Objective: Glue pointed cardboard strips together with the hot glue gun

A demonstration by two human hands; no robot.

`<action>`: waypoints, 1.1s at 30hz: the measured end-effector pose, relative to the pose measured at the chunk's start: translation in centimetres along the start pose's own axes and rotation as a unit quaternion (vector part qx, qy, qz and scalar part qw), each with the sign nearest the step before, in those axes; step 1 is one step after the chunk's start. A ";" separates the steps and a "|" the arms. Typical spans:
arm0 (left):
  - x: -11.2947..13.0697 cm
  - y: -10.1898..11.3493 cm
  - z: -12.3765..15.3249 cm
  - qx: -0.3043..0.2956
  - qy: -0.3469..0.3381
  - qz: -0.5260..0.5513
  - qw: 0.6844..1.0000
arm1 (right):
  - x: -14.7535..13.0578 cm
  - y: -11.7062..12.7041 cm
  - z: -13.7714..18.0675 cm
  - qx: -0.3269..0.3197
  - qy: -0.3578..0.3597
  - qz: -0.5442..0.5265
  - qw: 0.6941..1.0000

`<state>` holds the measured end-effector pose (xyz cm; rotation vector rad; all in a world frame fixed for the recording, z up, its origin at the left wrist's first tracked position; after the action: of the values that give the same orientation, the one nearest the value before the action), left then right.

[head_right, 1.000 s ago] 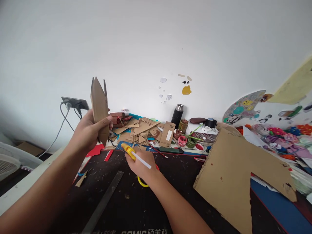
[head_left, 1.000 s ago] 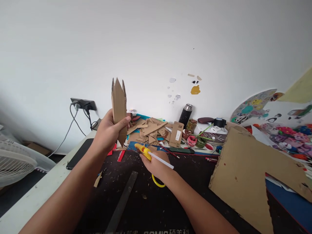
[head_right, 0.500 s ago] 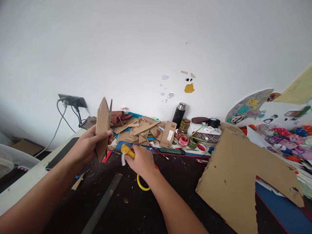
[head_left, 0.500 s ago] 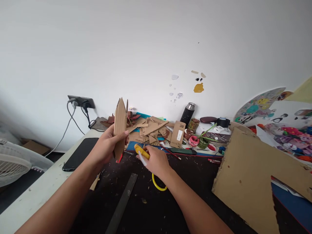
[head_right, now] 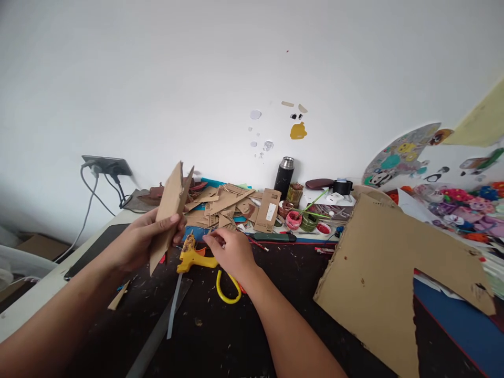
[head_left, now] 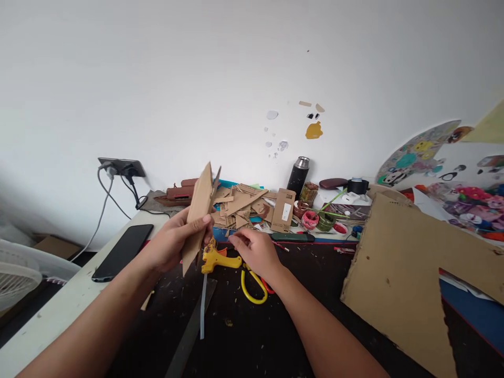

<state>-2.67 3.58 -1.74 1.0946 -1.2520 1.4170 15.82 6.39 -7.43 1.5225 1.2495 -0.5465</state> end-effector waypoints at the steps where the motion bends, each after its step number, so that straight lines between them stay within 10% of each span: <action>1: -0.2 -0.7 -0.1 -0.014 0.006 0.000 1.000 | 0.2 0.2 -0.2 0.009 -0.018 -0.052 0.998; 12: -4.0 -5.0 0.8 -0.089 0.084 0.035 0.992 | -0.1 1.5 -1.4 -0.010 -0.125 -0.393 0.911; 33: -4.4 -6.0 1.8 -0.089 0.075 0.002 0.993 | -0.4 0.7 -0.9 -0.053 -0.130 -0.391 0.910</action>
<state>4.15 1.81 -4.87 0.8500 -1.2467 1.3366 16.05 7.08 -6.54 0.7707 1.6223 -1.1343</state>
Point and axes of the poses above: each hand's wrist, its own z-axis away from the middle knuckle, its own y-axis out of the back of the hand, x = y × z, the point moved 6 cm from there along -z, towards the middle knuckle, and after that the axes turned 6 degrees about x, right-handed, at the moved point
